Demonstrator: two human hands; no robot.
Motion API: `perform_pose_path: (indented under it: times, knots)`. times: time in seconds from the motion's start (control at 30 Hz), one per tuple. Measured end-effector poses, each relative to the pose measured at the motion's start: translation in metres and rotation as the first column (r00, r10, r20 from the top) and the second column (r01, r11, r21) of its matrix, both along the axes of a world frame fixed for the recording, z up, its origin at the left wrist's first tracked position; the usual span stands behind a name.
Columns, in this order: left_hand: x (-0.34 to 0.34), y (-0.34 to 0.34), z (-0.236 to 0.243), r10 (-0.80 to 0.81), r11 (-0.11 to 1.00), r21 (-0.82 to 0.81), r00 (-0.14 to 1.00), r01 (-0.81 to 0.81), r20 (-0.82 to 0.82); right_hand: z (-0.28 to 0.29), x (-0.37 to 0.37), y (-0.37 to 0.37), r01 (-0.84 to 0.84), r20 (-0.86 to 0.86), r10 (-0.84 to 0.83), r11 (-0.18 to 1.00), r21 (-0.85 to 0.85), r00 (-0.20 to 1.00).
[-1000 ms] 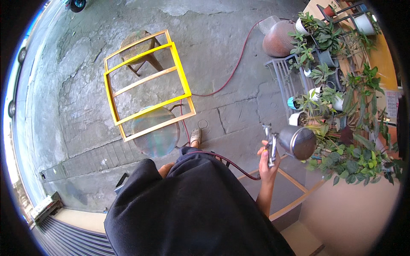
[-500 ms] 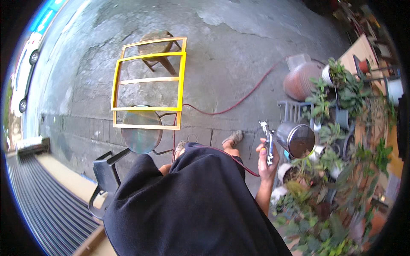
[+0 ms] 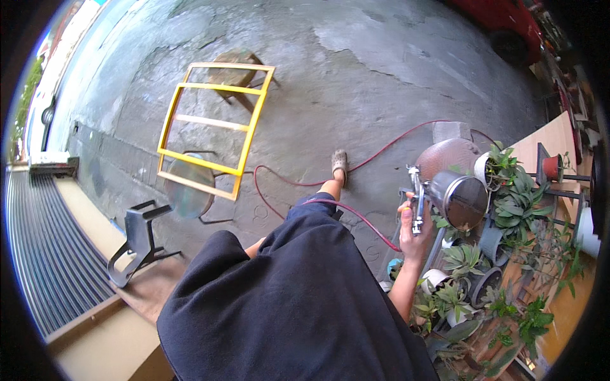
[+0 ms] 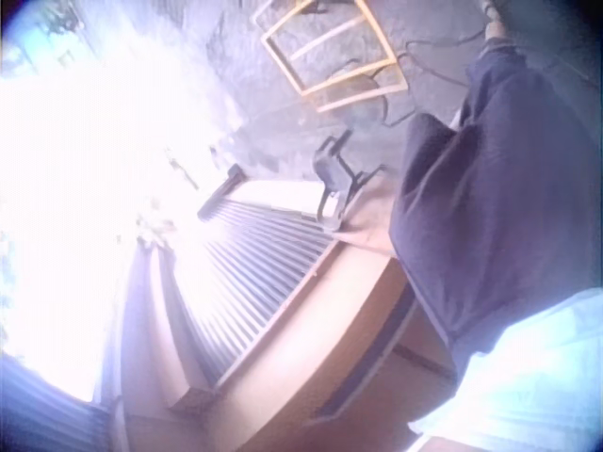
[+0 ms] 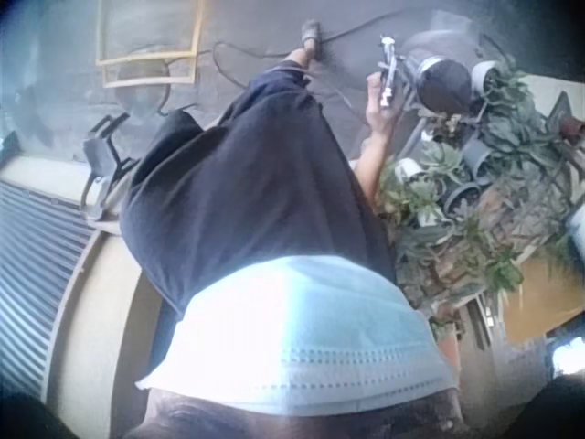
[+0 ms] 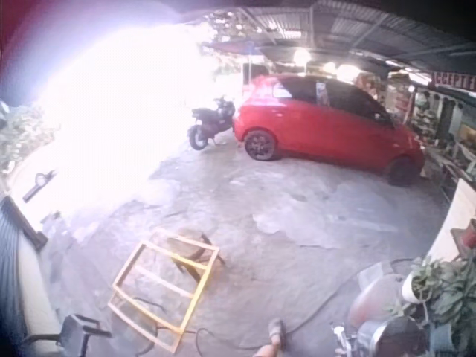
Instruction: The person uses a spray gun to apply yellow paint to a wooden frame resting on a stool. They move around the frame to cover all sides, then briefly inspect a finished gold frame on a table before returning to the yellow frame to continue spraying.
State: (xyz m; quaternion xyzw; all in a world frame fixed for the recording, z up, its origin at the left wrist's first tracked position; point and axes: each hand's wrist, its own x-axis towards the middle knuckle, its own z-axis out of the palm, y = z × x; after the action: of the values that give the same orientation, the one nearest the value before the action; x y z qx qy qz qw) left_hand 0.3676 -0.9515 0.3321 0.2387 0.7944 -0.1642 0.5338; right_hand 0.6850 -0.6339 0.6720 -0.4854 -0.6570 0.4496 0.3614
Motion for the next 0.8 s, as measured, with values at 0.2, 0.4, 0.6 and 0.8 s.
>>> perform_pose_path:
  times: [0.2, 0.4, 0.6, 0.8]
  knots:
    - [0.021, 0.155, -0.017, -0.065, 0.998, 0.004, 0.997, 0.064, 0.048, 0.002, 0.005, 0.118, 0.030, 0.015, -0.029, 0.997, -0.068, 0.999]
    - [-0.001, 0.316, -0.019, -0.132, 0.991, 0.027, 0.989, 0.131, 0.073, 0.013, 0.004, 0.265, 0.088, -0.026, -0.089, 0.995, -0.042, 0.996]
    - [0.000, 0.497, -0.020, -0.247, 0.964, 0.126, 0.963, 0.233, 0.106, 0.028, 0.015, 0.384, 0.110, 0.109, -0.109, 0.994, 0.005, 0.988]
    - [0.009, 0.630, -0.023, -0.288, 0.949, 0.172, 0.949, 0.266, 0.124, 0.021, 0.032, 0.489, 0.282, 0.026, -0.283, 0.959, 0.032, 0.959]
